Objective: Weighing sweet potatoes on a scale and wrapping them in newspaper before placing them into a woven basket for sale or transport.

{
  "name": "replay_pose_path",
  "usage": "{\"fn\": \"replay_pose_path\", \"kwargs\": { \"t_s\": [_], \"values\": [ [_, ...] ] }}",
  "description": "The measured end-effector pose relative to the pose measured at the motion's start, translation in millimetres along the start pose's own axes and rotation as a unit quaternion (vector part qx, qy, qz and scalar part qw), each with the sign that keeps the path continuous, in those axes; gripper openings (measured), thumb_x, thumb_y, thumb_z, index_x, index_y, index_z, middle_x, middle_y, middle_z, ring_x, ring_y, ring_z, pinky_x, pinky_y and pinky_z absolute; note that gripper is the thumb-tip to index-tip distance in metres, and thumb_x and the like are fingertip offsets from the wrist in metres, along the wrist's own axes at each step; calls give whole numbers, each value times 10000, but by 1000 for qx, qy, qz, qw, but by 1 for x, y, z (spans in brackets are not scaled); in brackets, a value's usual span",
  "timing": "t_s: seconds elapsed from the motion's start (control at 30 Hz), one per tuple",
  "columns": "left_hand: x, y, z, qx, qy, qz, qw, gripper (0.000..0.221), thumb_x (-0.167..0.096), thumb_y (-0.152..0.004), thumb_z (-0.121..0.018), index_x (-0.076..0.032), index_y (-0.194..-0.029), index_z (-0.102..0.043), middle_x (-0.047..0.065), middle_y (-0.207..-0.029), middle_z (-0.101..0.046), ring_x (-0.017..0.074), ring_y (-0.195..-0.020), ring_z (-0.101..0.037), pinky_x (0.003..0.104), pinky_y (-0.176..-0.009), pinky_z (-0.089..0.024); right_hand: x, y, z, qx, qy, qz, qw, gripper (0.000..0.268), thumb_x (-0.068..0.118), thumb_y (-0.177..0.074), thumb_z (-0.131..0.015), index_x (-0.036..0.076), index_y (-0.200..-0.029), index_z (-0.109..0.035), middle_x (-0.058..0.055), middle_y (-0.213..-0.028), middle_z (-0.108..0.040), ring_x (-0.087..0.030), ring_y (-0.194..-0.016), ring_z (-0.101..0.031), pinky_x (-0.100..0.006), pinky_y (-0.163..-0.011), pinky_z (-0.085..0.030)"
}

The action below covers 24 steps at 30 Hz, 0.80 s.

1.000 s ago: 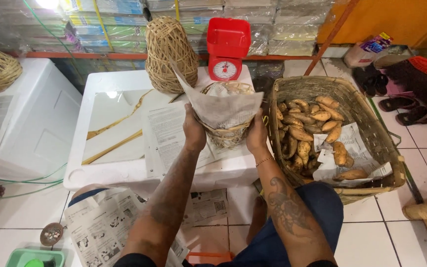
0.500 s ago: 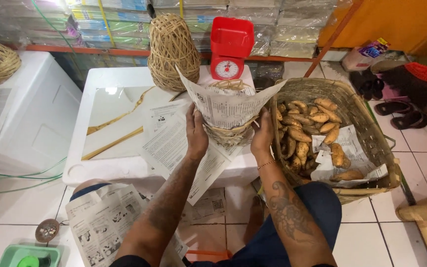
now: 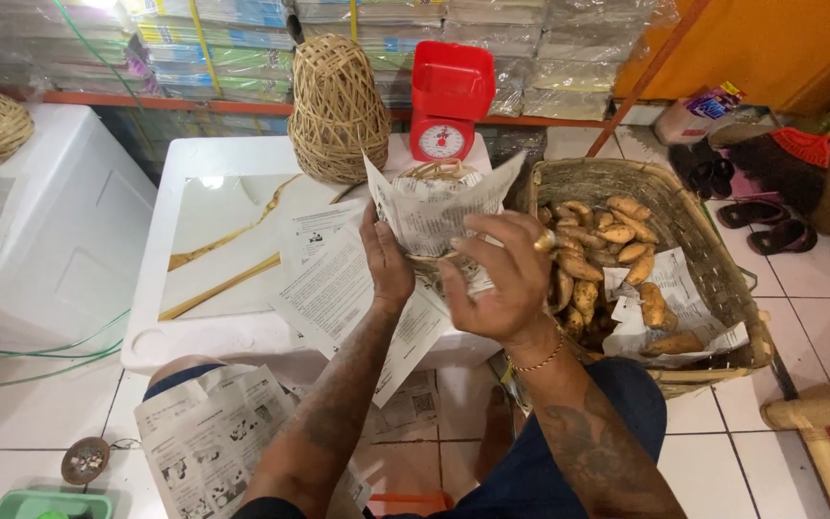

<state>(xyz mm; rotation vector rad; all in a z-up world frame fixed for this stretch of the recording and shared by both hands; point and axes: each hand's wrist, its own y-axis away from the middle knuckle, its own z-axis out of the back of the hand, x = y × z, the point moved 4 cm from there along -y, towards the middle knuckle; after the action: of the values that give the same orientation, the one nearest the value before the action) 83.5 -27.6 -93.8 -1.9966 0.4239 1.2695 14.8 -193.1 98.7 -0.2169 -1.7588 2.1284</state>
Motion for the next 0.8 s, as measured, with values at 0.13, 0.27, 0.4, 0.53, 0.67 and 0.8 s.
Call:
{"fn": "replay_pose_path", "kwargs": {
  "t_s": [0.13, 0.27, 0.4, 0.53, 0.67, 0.8],
  "values": [
    [-3, 14, -17, -25, -99, -42, 994, 515, -276, -1095, -410, -128, -1588, -412, 158, -1565, -425, 346, -1472, -376, 508, -1257, -201, 44, -64, -12, 145, 124, -11, 982, 491, 418, -879, -750, 97, -1243, -676, -171, -1308, -632, -378, -1128, -643, -557, -1051, -410],
    [-34, 8, -13, 44, -125, -99, 986, 503, -280, -1097, -332, -164, -1568, -462, 90, -1510, -478, 302, -1433, -428, 470, -1230, -262, 0, -50, -36, 293, 194, -75, 933, 830, 417, -717, -817, 72, -1423, -548, -186, -1179, -674, -416, -973, -705, -641, -1098, -336],
    [-46, -15, -10, 79, -221, -204, 951, 442, -341, -1059, -444, -133, -1430, -564, 126, -1342, -553, 349, -1221, -535, 461, -1095, -367, -24, -51, -41, 423, 195, -152, 872, 626, 337, -869, -660, 176, -1449, -489, -167, -1090, -724, -411, -1022, -705, -564, -1012, -389],
    [-45, -23, -4, 159, -135, -220, 953, 581, -243, -1065, -410, 17, -1580, -343, 308, -1441, -509, 511, -1335, -478, 532, -1176, -308, -31, -57, -46, 465, 160, -174, 853, 584, 283, -918, -602, 219, -1478, -450, -194, -1147, -729, -436, -1030, -711, -559, -985, -425],
    [-45, -20, 1, 155, -145, -216, 953, 598, -238, -1060, -410, 53, -1576, -325, 309, -1449, -502, 483, -1332, -483, 513, -1174, -336, -26, -71, -54, 452, 162, -126, 868, 602, 253, -888, -627, 191, -1463, -457, -196, -1116, -724, -442, -1014, -708, -560, -956, -450],
    [-51, -11, -1, 134, -209, -186, 950, 669, -292, -1060, -391, 49, -1609, -221, 339, -1434, -500, 513, -1297, -506, 567, -1153, -336, -22, -88, -65, 510, 153, -143, 835, 596, 187, -887, -600, 181, -1468, -465, -199, -1219, -682, -439, -1087, -685, -561, -963, -446]
  ]
}}
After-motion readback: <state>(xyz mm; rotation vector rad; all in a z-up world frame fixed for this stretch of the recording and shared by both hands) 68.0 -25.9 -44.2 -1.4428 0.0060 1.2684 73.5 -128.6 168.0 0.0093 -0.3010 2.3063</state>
